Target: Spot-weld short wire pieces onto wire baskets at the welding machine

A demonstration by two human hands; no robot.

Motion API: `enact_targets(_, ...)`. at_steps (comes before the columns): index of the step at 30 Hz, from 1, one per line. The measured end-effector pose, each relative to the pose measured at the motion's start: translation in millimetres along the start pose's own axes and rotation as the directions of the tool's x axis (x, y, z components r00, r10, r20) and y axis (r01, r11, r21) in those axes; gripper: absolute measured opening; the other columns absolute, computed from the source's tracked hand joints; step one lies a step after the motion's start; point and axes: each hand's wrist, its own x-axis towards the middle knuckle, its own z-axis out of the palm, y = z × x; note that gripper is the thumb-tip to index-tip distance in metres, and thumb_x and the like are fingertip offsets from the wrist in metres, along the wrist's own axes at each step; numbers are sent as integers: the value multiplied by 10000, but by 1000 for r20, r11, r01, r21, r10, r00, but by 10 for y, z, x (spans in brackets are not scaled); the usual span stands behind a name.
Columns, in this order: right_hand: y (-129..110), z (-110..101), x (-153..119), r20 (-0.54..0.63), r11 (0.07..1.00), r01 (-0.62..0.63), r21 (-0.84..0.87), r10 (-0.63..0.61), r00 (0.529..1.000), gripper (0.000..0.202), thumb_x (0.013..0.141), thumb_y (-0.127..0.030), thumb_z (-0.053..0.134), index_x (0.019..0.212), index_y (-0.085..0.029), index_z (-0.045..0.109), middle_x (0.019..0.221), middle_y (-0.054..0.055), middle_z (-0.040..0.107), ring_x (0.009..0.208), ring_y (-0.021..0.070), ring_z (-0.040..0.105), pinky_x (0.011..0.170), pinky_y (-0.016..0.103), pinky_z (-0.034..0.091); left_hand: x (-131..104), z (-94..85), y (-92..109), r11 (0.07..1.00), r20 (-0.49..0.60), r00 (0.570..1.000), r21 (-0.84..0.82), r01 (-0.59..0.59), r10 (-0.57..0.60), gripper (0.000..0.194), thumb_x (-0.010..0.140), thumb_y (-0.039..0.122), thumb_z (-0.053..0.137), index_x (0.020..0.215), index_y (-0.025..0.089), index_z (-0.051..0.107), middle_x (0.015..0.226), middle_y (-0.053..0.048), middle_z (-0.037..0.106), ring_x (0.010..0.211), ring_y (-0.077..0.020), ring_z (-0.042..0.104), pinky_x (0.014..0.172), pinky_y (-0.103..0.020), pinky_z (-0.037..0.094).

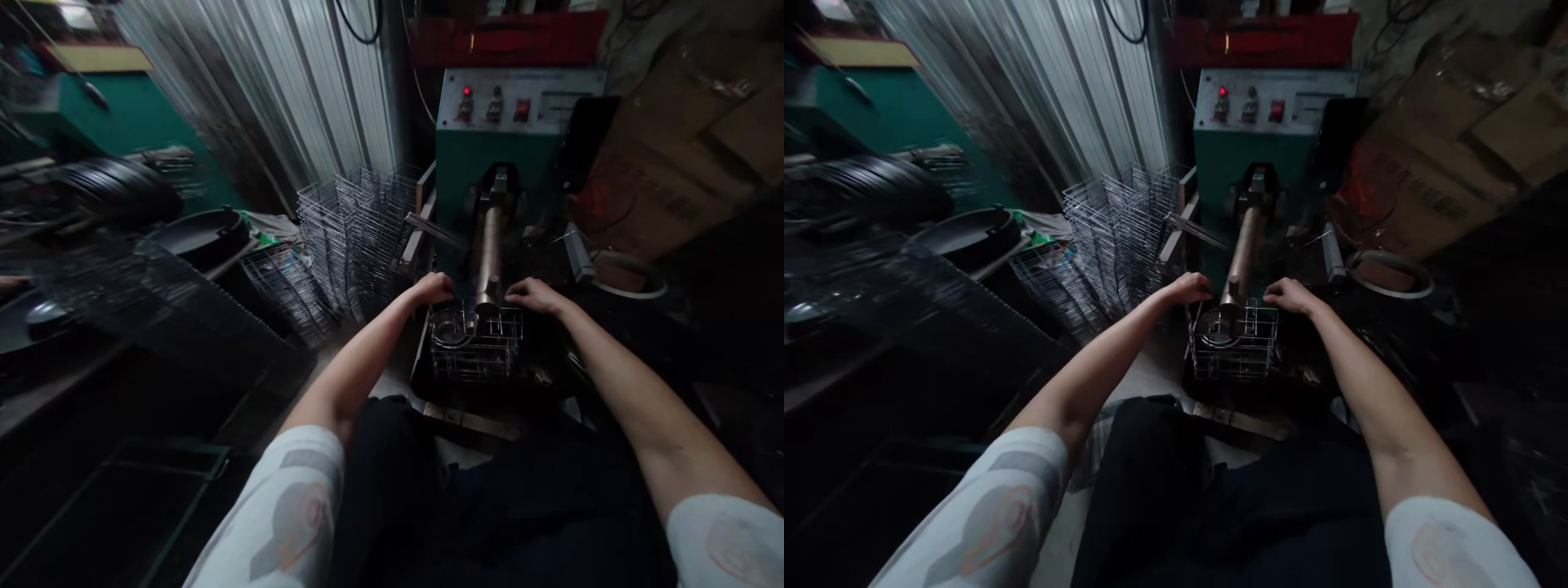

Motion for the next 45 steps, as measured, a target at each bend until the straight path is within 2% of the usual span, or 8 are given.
enact_targets(7,3,18,16,-145,996,-62,69,72,987,141,753,-349,768,745,-210,743,824,48,734,924,258,655,870,350,481,28,-87,76,997,-216,973,6,78,-75,482,797,170,640,1279,182,652,1240,-87,706,1164,-240,637,993,-304,485)
enact_targets(11,181,28,-184,-67,965,-84,247,104,992,355,745,-512,771,687,-174,681,672,40,667,696,201,630,695,318,525,-627,-52,41,980,-423,902,-198,-5,-81,540,846,281,645,1369,182,558,1303,-79,666,1135,-200,630,1013,-294,482)
enact_targets(14,322,118,-438,-53,920,-86,383,116,992,501,750,-660,713,750,-163,651,657,38,636,641,179,614,621,296,533,-1336,473,119,932,-472,846,-356,74,-248,294,930,367,526,1063,175,705,966,-63,747,864,-182,671,854,-296,541)
enact_targets(21,509,198,-792,-183,835,-60,546,189,965,525,662,-681,760,789,-186,638,712,8,598,654,156,575,615,269,512,-1617,1691,544,122,107,802,-968,218,-588,280,774,388,776,933,170,701,779,-40,710,680,-142,672,632,-218,510)
enact_targets(29,566,228,-603,-231,813,-132,567,310,922,470,661,-615,772,728,-183,598,563,-11,534,497,145,541,454,233,405,-1058,1546,784,-228,266,757,-961,158,-597,552,796,611,699,1041,128,589,887,-131,701,735,-204,731,612,-274,561)
enact_targets(35,468,249,-657,-214,774,-118,622,313,925,493,651,-630,795,740,-192,587,604,2,561,522,149,565,495,253,473,-747,1517,942,-283,289,643,-952,117,-709,493,726,537,788,912,133,576,622,32,526,501,-118,588,534,-288,551)
enact_targets(41,300,379,-883,-308,764,-29,645,295,905,617,567,-761,754,747,-196,580,673,-8,559,584,141,560,602,289,522,-1404,1566,888,-245,262,692,-961,125,-673,360,724,403,801,826,133,585,546,58,462,445,-108,534,424,-246,480)
enact_targets(45,211,477,-1179,-324,786,-16,618,273,906,587,640,-742,730,816,-196,609,812,51,629,710,172,609,703,323,513,-2148,1015,275,-183,175,680,-981,61,-712,331,745,407,786,841,138,617,555,35,504,480,-121,568,445,-251,503)
